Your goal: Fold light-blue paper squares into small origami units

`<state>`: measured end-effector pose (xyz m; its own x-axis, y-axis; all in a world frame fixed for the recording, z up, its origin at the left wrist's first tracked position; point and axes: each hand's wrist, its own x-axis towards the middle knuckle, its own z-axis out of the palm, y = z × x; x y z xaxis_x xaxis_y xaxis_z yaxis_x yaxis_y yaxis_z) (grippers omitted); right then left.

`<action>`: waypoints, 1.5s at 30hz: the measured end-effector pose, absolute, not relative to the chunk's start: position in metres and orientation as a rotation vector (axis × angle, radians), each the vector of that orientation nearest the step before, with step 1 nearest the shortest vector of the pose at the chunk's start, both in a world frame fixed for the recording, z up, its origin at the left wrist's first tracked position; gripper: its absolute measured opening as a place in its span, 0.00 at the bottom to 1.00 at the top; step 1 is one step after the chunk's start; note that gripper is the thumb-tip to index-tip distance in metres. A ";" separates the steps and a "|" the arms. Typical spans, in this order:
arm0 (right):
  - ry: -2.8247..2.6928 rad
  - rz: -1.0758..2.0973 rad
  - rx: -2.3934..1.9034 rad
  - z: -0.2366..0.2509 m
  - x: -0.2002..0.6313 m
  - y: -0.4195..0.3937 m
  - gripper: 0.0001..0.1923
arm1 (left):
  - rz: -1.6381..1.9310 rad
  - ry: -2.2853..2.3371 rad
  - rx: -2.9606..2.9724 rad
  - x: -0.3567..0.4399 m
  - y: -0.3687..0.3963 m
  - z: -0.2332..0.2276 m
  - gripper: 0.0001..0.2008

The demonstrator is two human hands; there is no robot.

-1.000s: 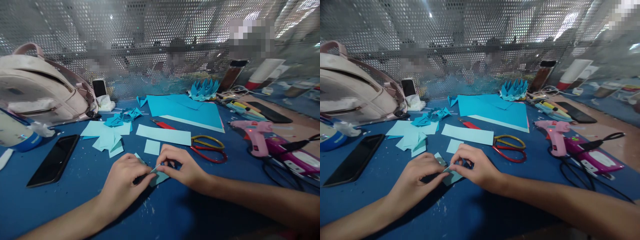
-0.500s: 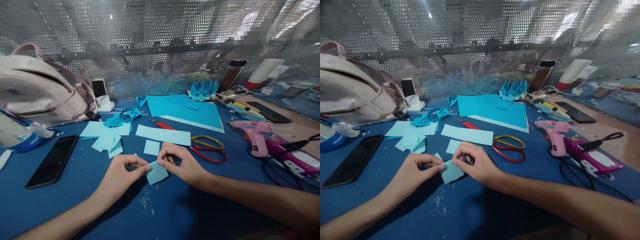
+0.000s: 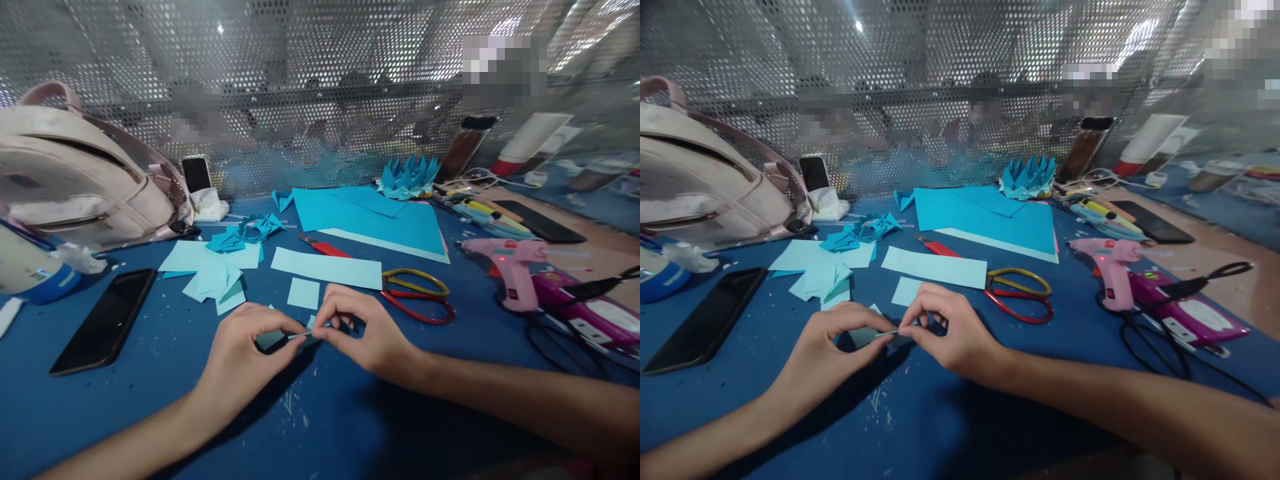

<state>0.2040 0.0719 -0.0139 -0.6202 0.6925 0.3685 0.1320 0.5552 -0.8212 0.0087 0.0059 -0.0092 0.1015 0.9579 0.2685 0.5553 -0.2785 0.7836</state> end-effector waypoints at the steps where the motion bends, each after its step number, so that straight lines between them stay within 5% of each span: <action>1: -2.072 1.005 -0.649 -0.013 0.204 0.071 0.05 | 1.079 1.458 1.903 0.009 0.006 -0.009 0.04; 45: -2.070 0.918 -0.539 -0.014 0.205 0.073 0.06 | 1.228 1.351 2.041 0.016 0.004 0.002 0.11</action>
